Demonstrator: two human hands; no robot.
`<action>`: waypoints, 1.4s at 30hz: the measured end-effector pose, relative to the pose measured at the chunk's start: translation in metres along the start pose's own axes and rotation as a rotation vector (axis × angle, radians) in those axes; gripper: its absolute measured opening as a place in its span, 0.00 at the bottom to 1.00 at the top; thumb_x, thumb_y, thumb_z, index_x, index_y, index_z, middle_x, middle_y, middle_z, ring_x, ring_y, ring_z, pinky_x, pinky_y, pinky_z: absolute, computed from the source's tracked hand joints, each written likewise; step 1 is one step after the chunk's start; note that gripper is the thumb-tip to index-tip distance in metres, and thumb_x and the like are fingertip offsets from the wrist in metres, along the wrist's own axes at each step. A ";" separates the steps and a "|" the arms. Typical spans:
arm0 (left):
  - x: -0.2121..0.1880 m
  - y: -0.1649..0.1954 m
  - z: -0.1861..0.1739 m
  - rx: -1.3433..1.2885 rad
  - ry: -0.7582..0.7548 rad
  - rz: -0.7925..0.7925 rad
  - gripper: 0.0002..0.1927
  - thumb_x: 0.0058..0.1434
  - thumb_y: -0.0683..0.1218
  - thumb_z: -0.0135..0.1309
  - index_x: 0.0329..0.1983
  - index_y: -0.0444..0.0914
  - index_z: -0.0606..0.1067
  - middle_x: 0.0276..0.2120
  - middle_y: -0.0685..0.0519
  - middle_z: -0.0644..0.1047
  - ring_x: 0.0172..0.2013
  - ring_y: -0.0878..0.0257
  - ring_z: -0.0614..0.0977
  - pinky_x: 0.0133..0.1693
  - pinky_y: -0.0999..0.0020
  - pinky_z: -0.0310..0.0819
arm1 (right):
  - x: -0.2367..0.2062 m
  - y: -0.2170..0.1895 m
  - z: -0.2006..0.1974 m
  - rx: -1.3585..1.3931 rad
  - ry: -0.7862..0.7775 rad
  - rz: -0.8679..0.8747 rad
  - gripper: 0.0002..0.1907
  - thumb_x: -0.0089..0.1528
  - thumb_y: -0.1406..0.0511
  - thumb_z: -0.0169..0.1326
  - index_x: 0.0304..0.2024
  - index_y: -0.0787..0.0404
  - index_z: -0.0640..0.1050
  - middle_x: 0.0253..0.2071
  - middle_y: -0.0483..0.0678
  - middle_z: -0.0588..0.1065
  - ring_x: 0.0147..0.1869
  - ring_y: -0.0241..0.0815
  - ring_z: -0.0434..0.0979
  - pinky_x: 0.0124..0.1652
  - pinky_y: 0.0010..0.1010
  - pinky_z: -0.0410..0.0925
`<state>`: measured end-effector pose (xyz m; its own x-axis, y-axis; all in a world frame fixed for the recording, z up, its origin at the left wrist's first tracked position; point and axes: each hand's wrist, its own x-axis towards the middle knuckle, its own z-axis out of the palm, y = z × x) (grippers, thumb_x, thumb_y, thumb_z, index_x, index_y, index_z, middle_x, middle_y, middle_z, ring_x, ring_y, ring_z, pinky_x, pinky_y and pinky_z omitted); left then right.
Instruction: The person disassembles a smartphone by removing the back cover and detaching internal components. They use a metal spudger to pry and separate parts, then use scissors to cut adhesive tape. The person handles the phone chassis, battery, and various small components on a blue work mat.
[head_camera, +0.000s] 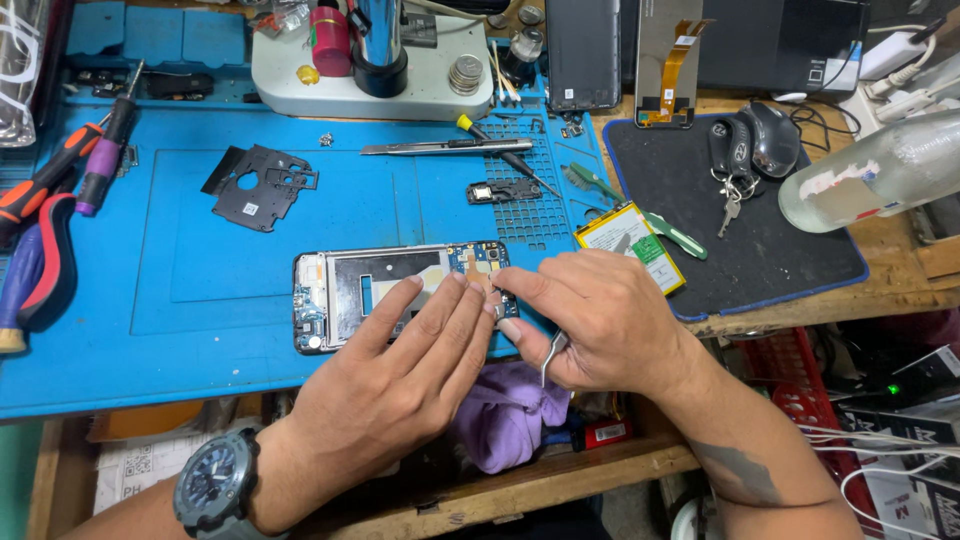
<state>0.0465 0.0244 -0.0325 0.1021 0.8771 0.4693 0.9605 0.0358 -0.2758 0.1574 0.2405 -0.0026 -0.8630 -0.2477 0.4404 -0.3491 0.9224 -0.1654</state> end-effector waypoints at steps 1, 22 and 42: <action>0.000 0.000 0.000 -0.007 -0.001 -0.005 0.29 0.58 0.47 0.47 0.61 0.27 0.73 0.60 0.38 0.74 0.61 0.49 0.75 0.60 0.52 0.66 | -0.001 0.000 0.000 0.011 0.020 -0.003 0.17 0.59 0.63 0.63 0.47 0.64 0.78 0.25 0.48 0.68 0.28 0.49 0.70 0.29 0.40 0.62; 0.000 0.000 0.001 0.017 0.035 -0.026 0.27 0.60 0.47 0.47 0.61 0.30 0.74 0.61 0.42 0.75 0.62 0.52 0.75 0.63 0.53 0.62 | -0.002 0.001 -0.001 -0.049 0.062 -0.031 0.19 0.56 0.62 0.67 0.46 0.64 0.78 0.25 0.48 0.69 0.27 0.49 0.70 0.29 0.40 0.63; -0.007 0.000 0.004 0.095 0.055 -0.029 0.21 0.63 0.49 0.45 0.55 0.37 0.76 0.59 0.46 0.78 0.62 0.56 0.76 0.67 0.50 0.52 | -0.004 -0.001 -0.008 -0.105 0.201 -0.098 0.31 0.56 0.45 0.61 0.41 0.67 0.79 0.25 0.49 0.68 0.27 0.48 0.67 0.29 0.39 0.61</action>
<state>0.0445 0.0199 -0.0390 0.0908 0.8476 0.5229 0.9349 0.1084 -0.3380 0.1642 0.2433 0.0025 -0.7330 -0.2834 0.6184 -0.3789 0.9251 -0.0251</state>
